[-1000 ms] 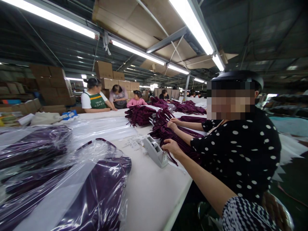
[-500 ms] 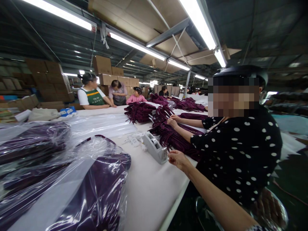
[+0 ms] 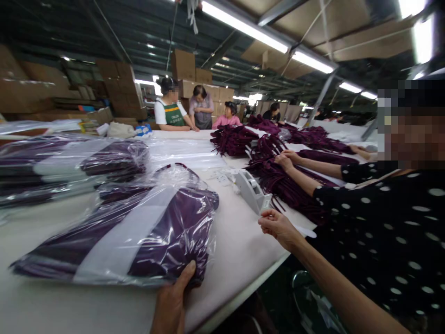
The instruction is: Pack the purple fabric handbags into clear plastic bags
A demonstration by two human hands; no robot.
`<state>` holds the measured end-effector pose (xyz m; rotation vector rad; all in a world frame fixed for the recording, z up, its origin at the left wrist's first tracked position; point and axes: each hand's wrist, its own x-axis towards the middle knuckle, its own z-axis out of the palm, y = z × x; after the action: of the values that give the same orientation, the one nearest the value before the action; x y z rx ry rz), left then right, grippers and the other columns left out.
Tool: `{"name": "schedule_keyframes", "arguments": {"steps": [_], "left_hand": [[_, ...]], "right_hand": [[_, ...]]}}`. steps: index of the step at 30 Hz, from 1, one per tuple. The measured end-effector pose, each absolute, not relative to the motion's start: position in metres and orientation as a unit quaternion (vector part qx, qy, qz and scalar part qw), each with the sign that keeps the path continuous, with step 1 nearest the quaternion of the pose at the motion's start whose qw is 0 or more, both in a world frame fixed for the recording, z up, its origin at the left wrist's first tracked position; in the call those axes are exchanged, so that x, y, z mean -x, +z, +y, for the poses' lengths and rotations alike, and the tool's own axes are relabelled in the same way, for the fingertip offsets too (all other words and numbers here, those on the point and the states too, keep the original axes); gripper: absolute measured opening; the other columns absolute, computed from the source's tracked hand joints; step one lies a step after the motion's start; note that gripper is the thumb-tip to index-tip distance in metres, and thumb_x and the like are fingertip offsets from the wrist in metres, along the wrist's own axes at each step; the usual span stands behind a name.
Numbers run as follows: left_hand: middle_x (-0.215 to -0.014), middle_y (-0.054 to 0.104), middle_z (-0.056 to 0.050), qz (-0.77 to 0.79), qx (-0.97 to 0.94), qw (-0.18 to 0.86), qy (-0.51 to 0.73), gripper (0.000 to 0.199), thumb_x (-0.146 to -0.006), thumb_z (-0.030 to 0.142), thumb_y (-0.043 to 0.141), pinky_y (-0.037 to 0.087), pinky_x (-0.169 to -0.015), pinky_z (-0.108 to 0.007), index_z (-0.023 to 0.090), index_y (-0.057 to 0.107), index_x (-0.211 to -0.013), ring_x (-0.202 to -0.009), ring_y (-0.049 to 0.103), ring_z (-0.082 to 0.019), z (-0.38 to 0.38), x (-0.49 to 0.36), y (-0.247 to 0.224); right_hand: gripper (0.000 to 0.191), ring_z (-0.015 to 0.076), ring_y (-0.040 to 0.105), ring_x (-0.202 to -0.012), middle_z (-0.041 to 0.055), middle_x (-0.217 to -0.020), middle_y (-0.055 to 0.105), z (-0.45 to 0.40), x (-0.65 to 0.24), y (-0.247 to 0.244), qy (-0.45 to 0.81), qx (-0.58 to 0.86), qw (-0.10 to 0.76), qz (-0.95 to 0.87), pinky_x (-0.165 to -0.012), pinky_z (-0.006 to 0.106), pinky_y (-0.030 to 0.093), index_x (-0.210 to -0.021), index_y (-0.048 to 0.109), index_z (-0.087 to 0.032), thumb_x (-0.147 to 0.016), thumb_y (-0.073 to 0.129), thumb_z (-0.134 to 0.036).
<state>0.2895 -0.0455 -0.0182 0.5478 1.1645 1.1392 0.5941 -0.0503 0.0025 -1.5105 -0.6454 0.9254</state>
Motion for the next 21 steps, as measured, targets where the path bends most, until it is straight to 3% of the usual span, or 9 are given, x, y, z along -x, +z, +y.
{"name": "schedule_keyframes", "arguments": {"steps": [7, 12, 17, 21], "left_hand": [[-0.097, 0.074, -0.009, 0.476, -0.290, 0.672, 0.487, 0.051, -0.066, 0.039, 0.085, 0.055, -0.061, -0.028, 0.009, 0.069, -0.103, -0.080, 0.066, -0.019, -0.040, -0.285, -0.031], [-0.098, 0.074, -0.010, 0.464, -0.299, 0.676, 0.488, 0.057, -0.067, 0.041, 0.084, 0.054, -0.061, -0.028, 0.011, 0.068, -0.113, -0.081, 0.067, -0.020, -0.041, -0.284, -0.035], [-0.105, 0.074, -0.010, 0.471, -0.297, 0.668, 0.493, 0.064, -0.067, 0.041, 0.083, 0.056, -0.075, -0.031, 0.012, 0.065, -0.121, -0.092, 0.068, -0.022, -0.040, -0.285, -0.035], [-0.099, 0.075, -0.007, 0.495, -0.386, 0.632, 0.454, 0.052, -0.073, 0.048, 0.074, 0.056, -0.087, -0.039, 0.016, 0.069, -0.114, -0.096, 0.070, -0.027, -0.043, -0.278, -0.039]], "right_hand": [[0.036, 0.0102, 0.059, -0.059, -0.0036, -0.068, 0.063, -0.056, -0.455, 0.039, 0.605, 0.462, 0.499, -0.415, -0.059, 0.024, 0.045, -0.090, 0.058, -0.017, -0.067, 0.083, -0.029], [0.037, 0.0074, 0.051, -0.051, -0.0066, -0.061, 0.058, -0.050, -0.436, 0.018, 0.585, 0.502, 0.497, -0.399, -0.051, 0.021, 0.040, -0.083, 0.056, -0.016, -0.064, 0.085, -0.031], [0.038, 0.0062, 0.046, -0.043, -0.0082, -0.053, 0.054, -0.044, -0.438, -0.008, 0.583, 0.548, 0.479, -0.361, -0.044, 0.020, 0.033, -0.074, 0.052, -0.018, -0.063, 0.084, -0.034], [0.042, 0.0062, 0.045, -0.041, -0.0090, -0.050, 0.053, -0.047, -0.434, -0.009, 0.585, 0.555, 0.487, -0.335, -0.041, 0.019, 0.032, -0.074, 0.052, -0.018, -0.056, 0.086, -0.033]]}}
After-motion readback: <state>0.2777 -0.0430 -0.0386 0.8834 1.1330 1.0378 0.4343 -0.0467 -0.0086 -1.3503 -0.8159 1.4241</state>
